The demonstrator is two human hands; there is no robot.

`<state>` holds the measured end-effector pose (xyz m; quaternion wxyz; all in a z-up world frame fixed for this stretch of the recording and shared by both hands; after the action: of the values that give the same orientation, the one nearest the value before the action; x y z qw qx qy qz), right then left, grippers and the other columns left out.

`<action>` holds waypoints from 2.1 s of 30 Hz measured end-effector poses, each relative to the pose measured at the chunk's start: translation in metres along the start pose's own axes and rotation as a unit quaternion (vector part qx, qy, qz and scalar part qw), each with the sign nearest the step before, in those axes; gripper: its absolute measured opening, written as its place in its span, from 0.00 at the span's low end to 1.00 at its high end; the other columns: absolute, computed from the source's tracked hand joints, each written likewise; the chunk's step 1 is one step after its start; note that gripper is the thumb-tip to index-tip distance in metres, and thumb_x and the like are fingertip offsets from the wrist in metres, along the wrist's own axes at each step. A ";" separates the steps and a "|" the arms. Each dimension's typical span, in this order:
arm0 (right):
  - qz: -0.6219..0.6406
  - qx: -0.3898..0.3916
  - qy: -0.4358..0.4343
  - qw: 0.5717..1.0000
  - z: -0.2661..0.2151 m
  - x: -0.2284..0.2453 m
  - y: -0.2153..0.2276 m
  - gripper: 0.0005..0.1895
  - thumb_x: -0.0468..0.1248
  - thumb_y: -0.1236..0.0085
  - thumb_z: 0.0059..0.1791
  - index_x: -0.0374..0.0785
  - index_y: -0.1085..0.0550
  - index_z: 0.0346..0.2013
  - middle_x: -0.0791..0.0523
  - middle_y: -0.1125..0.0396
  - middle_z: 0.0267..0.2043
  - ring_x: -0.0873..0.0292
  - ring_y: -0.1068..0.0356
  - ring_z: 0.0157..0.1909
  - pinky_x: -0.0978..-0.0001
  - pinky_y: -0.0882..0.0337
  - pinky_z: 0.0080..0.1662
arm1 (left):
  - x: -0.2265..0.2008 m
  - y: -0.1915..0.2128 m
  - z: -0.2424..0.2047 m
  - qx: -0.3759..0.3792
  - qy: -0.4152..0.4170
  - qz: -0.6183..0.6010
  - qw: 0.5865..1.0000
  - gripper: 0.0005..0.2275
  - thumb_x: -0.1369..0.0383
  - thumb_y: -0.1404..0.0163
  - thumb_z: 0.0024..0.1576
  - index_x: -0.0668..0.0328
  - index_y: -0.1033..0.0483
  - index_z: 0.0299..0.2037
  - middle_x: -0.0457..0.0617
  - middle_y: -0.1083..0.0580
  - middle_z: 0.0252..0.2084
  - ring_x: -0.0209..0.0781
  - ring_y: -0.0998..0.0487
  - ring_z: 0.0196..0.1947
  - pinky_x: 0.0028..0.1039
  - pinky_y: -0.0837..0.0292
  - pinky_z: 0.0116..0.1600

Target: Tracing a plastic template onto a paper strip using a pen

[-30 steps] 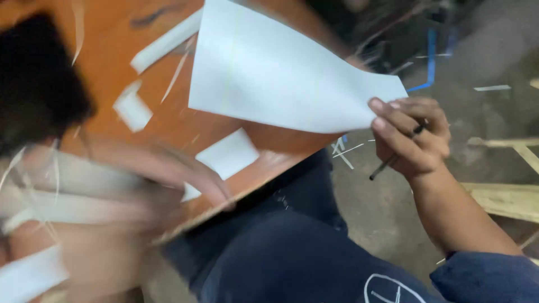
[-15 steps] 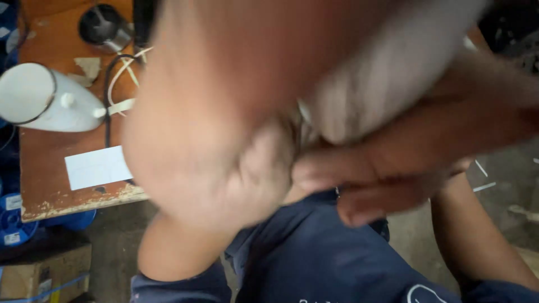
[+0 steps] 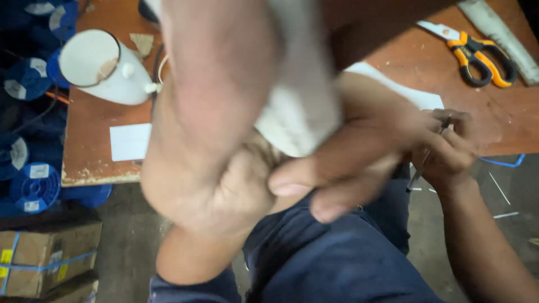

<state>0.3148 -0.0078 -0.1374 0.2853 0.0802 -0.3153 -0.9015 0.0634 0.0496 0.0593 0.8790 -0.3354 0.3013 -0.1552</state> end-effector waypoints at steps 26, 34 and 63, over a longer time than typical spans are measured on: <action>0.059 0.210 -0.123 0.968 0.040 0.000 -0.041 0.19 0.35 0.38 0.47 0.33 0.26 0.51 0.50 0.29 0.57 0.46 0.32 0.64 0.54 0.33 0.66 | 0.003 0.167 -0.132 -0.117 0.175 0.952 0.222 0.25 0.52 0.50 0.57 0.58 0.32 0.61 0.50 0.30 0.40 0.51 0.28 0.39 0.40 0.29 0.34; 0.092 0.174 -0.181 0.964 0.008 -0.033 -0.018 0.08 0.29 0.42 0.50 0.35 0.25 0.44 0.51 0.27 0.52 0.50 0.28 0.55 0.57 0.32 0.60 | 0.021 0.202 -0.119 -0.120 0.200 0.947 0.222 0.31 0.50 0.46 0.54 0.56 0.35 0.65 0.50 0.30 0.42 0.49 0.26 0.40 0.41 0.27 0.31; 0.068 0.220 -0.150 0.961 0.059 0.007 -0.044 0.16 0.37 0.41 0.47 0.39 0.27 0.48 0.55 0.30 0.50 0.52 0.31 0.54 0.60 0.32 0.58 | -0.005 0.131 -0.118 -0.252 0.187 0.888 0.337 0.22 0.56 0.52 0.57 0.53 0.34 0.61 0.53 0.28 0.53 0.58 0.24 0.46 0.50 0.27 0.28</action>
<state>0.2694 0.0476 -0.1174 0.2703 -0.0165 -0.5499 -0.7901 -0.0058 0.0886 -0.0974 0.2932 -0.0381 0.6025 0.7413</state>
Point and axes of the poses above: each hand's wrist, its own z-axis towards the middle knuckle, its own y-axis out of the back of the hand, x = y × z, the point moved 10 cm from there along z, towards the middle knuckle
